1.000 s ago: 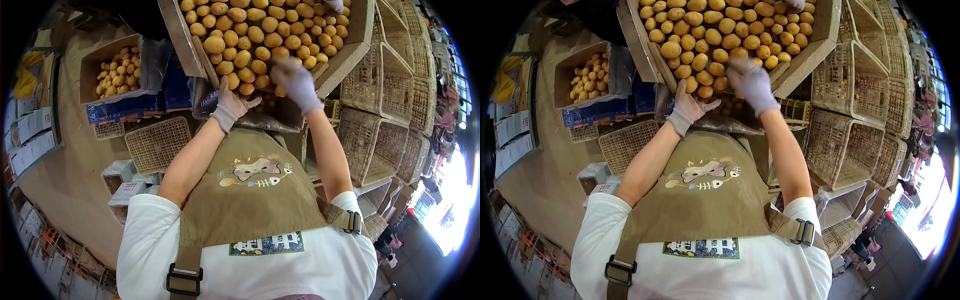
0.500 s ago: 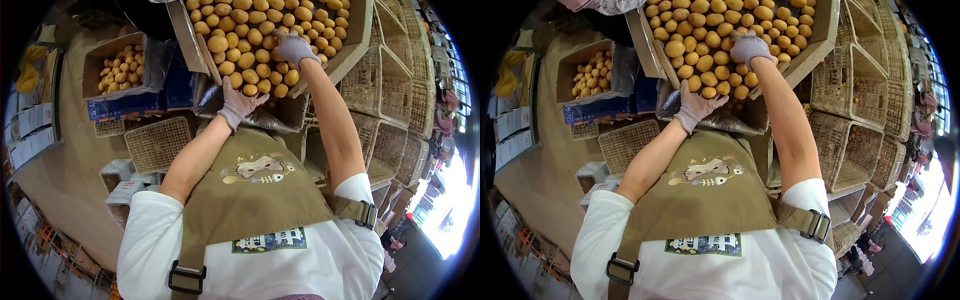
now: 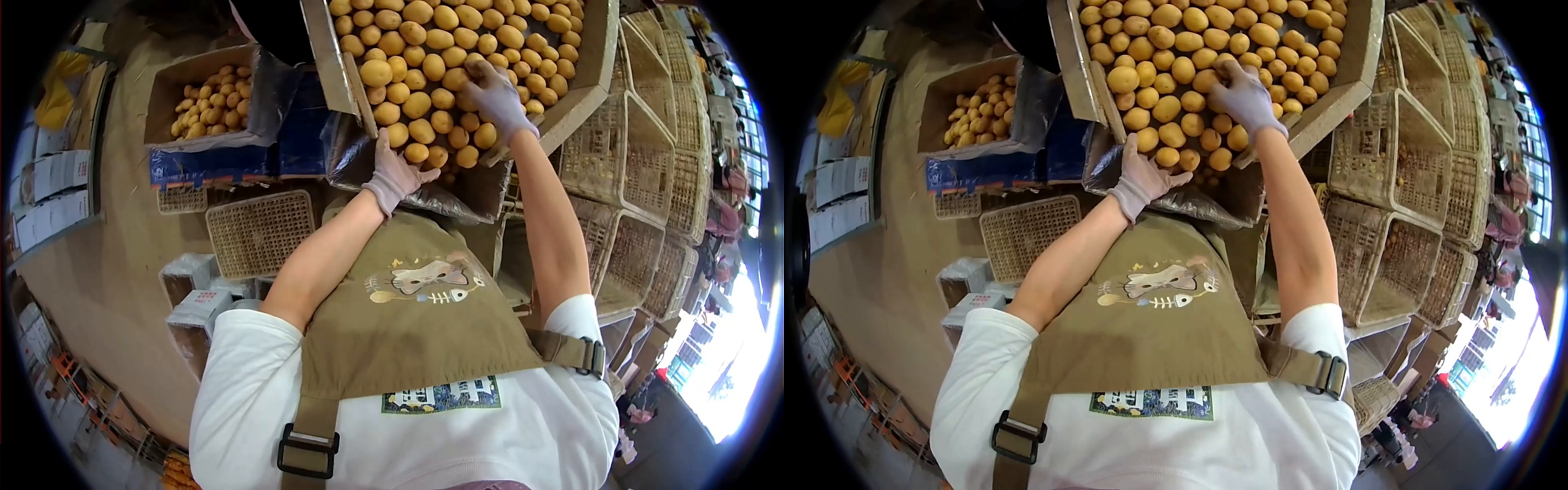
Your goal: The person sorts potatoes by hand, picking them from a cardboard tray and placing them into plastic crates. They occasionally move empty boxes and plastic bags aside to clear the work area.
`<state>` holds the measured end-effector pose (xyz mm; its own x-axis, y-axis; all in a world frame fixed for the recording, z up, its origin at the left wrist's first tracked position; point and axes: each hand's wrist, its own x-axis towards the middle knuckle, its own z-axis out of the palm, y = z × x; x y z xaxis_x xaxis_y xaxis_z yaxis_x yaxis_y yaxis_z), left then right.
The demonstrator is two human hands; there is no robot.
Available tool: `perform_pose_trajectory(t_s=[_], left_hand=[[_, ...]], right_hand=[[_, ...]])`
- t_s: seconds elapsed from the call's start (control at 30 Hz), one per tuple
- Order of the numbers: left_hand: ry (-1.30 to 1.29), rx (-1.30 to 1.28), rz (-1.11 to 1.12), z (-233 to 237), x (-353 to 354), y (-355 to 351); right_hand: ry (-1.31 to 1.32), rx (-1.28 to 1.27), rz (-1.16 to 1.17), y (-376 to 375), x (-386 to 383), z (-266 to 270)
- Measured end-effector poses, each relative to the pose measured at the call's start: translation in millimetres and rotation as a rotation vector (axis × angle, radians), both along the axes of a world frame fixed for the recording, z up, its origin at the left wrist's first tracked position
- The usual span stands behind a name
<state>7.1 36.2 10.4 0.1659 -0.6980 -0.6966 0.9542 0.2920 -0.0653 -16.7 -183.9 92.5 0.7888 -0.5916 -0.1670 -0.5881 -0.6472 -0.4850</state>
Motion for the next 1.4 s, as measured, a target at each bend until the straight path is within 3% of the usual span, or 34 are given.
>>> perform_pose_trajectory(t_s=[0.2,0.27,0.33,0.4,0.43,0.47,0.53,0.57,0.67,0.8,0.83,0.87,0.9,0.93,1.0,1.07,1.13,1.17,1.2,1.23,1.27,1.33,1.4], left_hand=[[0.002,-0.133,0.024,-6,-2,0],[-0.022,-0.203,-0.011,-14,-1,2],[0.047,-0.157,0.036,-9,1,1],[0.085,-0.096,0.009,-14,1,0],[0.049,-0.097,0.008,-12,2,-2],[0.014,-0.096,0.006,-8,2,-2],[-0.009,-0.091,-0.003,-10,1,-2],[0.001,-0.087,-0.009,-13,0,-1],[-0.004,-0.020,0.013,-15,-1,-5],[-0.057,-0.021,-0.041,-6,5,-3],[-0.071,0.003,-0.060,-1,9,0],[-0.319,0.017,-0.153,-15,8,6],[-0.567,0.031,-0.241,-42,5,14],[-0.444,0.139,-0.209,-22,7,9],[-0.267,0.226,-0.101,-9,11,5],[-0.385,0.193,-0.095,-19,4,7],[-0.412,0.214,-0.066,8,1,0],[-0.308,0.238,-0.178,-18,3,0],[-0.262,0.126,-0.173,-13,2,-3],[-0.170,0.106,-0.123,-7,1,-9],[-0.078,0.086,-0.074,-1,0,-15],[-0.087,0.038,-0.047,0,-2,-20],[-0.029,-0.152,-0.001,-9,-1,-23]], right_hand=[[-0.369,0.047,-0.099,40,-41,-10],[-0.522,-0.088,-0.074,62,-65,6],[-0.674,-0.417,0.017,72,-114,14],[-0.659,-0.339,-0.129,85,-189,8],[-0.606,-0.338,-0.195,86,-227,-4],[-0.381,-0.261,-0.335,83,-273,-23],[0.415,-0.264,-0.484,89,-314,-19],[0.261,-0.292,-0.474,88,-318,-23],[-0.191,-0.365,-0.323,84,-236,8],[-0.395,-0.380,0.068,82,-116,26],[-0.290,-0.394,0.102,77,-100,17],[-0.186,-0.408,0.138,70,-89,8],[0.092,-0.265,0.158,59,-88,-3],[0.315,-0.145,0.107,49,-70,2],[-0.120,-0.585,0.029,43,-56,-3],[0.246,-0.409,0.181,31,-52,5],[0.292,-0.006,-0.060,-12,-35,9],[0.235,-0.082,-0.075,-27,-29,9],[0.173,-0.160,-0.092,-41,-24,8],[0.279,-0.238,-0.049,-46,-18,5],[0.504,-0.149,-0.083,-52,-12,5],[0.501,-0.163,-0.065,-55,-9,1],[0.262,0.054,-0.106,-61,-15,-9]])
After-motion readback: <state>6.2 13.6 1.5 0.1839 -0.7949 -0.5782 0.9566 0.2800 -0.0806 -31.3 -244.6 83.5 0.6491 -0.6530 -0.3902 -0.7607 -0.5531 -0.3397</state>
